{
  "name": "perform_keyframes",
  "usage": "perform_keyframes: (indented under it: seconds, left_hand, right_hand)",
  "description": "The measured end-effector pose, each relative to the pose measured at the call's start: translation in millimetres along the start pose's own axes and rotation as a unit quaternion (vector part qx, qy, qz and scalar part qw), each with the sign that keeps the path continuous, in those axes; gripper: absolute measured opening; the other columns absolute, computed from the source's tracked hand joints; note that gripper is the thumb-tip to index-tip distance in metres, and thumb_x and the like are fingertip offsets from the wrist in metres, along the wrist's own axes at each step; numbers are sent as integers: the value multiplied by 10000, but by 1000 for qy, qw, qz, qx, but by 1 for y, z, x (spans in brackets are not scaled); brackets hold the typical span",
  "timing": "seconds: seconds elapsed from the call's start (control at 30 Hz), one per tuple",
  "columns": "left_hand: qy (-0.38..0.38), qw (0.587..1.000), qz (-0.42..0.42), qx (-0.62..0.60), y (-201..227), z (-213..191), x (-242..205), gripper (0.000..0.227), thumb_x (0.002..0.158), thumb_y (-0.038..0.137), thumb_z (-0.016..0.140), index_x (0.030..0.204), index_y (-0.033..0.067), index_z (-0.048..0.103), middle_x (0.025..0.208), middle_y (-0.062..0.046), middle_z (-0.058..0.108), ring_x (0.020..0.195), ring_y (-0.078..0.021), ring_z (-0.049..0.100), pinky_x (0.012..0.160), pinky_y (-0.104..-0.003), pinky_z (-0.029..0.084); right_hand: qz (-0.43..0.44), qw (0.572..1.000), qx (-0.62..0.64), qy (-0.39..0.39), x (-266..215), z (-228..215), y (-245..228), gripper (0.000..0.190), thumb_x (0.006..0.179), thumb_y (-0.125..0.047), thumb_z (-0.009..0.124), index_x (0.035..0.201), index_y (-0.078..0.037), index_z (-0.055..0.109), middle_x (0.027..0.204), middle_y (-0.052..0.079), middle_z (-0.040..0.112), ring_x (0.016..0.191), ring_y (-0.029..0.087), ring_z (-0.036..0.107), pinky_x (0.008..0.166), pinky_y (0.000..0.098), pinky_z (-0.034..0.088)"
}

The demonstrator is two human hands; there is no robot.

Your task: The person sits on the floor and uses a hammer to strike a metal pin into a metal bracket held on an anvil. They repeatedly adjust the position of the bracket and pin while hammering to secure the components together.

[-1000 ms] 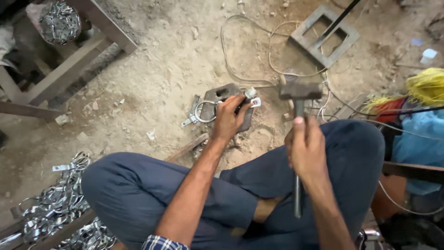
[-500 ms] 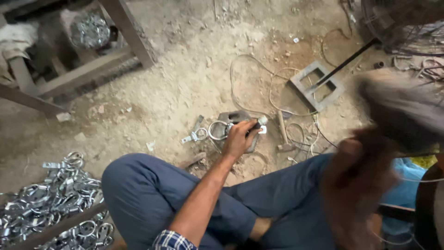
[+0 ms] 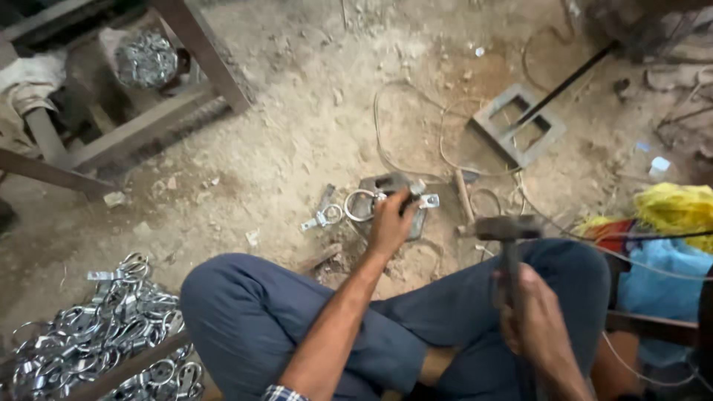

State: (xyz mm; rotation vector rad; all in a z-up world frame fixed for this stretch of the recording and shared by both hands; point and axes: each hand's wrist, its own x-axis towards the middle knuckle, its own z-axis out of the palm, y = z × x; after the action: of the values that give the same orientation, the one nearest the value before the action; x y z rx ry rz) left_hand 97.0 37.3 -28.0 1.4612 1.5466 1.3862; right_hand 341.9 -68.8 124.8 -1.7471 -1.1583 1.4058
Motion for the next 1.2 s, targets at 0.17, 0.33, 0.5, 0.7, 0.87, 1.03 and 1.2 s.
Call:
perform_keyframes:
  seconds: [0.17, 0.33, 0.5, 0.7, 0.87, 1.03, 1.2]
  left_hand:
    - [35, 994, -59, -81, 37, -30, 0, 222, 948, 127, 713, 1153, 42, 713, 969, -117, 778, 867, -223, 757, 765, -340, 565]
    - [1, 993, -98, -66, 57, -36, -2, 200, 943, 64, 708, 1141, 39, 724, 1038, -106, 802, 904, -178, 752, 789, -316, 582]
    - [-15, 995, -84, -55, 59, -32, -2, 206, 952, 32, 698, 1156, 24, 725, 1079, -117, 801, 1005, -162, 773, 884, -312, 600]
    - [-23, 992, -109, -53, 53, -29, -3, 212, 953, 20, 699, 1164, 6, 705, 1104, -106, 793, 1005, -161, 762, 882, -311, 614]
    - [-29, 988, -124, -83, 55, -31, -2, 200, 975, 28, 683, 1174, 9, 700, 1120, -96, 783, 1018, -153, 746, 889, -313, 618]
    - [-38, 990, -131, -44, 64, -35, -2, 195, 967, 29, 688, 1161, 23, 714, 1068, -99, 792, 970, -147, 756, 849, -303, 610]
    - [-52, 995, -86, 2, 67, -35, 1, 199, 967, 29, 696, 1165, 30, 722, 1031, -112, 798, 952, -156, 751, 848, -303, 588]
  right_hand:
    - [56, 996, 32, 69, -25, -22, 0, 465, 1044, -417, 305, 1176, -62, 576, 596, 84, 467, 343, 176, 388, 303, 333, 309]
    - [35, 989, 141, 37, -24, -21, 5, 447, 1109, -393, 289, 1211, -18, 511, 614, 92, 433, 337, 138, 348, 308, 298, 297]
    - [57, 989, 131, 31, -25, -13, -5, 433, 1094, -356, 296, 1191, -1, 524, 612, 102, 436, 328, 139, 345, 300, 292, 281]
    - [81, 985, 151, 26, -24, -12, -7, 430, 1073, -358, 301, 1180, -9, 529, 595, 100, 449, 310, 137, 345, 290, 289, 286]
    - [97, 984, 147, 20, -24, -11, -7, 444, 1068, -366, 305, 1162, -1, 540, 580, 96, 449, 308, 135, 346, 291, 292, 292]
    - [89, 986, 143, 11, -24, -10, -7, 463, 1062, -380, 301, 1157, 0, 548, 568, 83, 442, 303, 131, 366, 289, 285, 302]
    - [83, 985, 151, 9, -24, -9, -10, 462, 1067, -379, 302, 1152, 2, 548, 574, 77, 447, 302, 123, 361, 281, 277, 294]
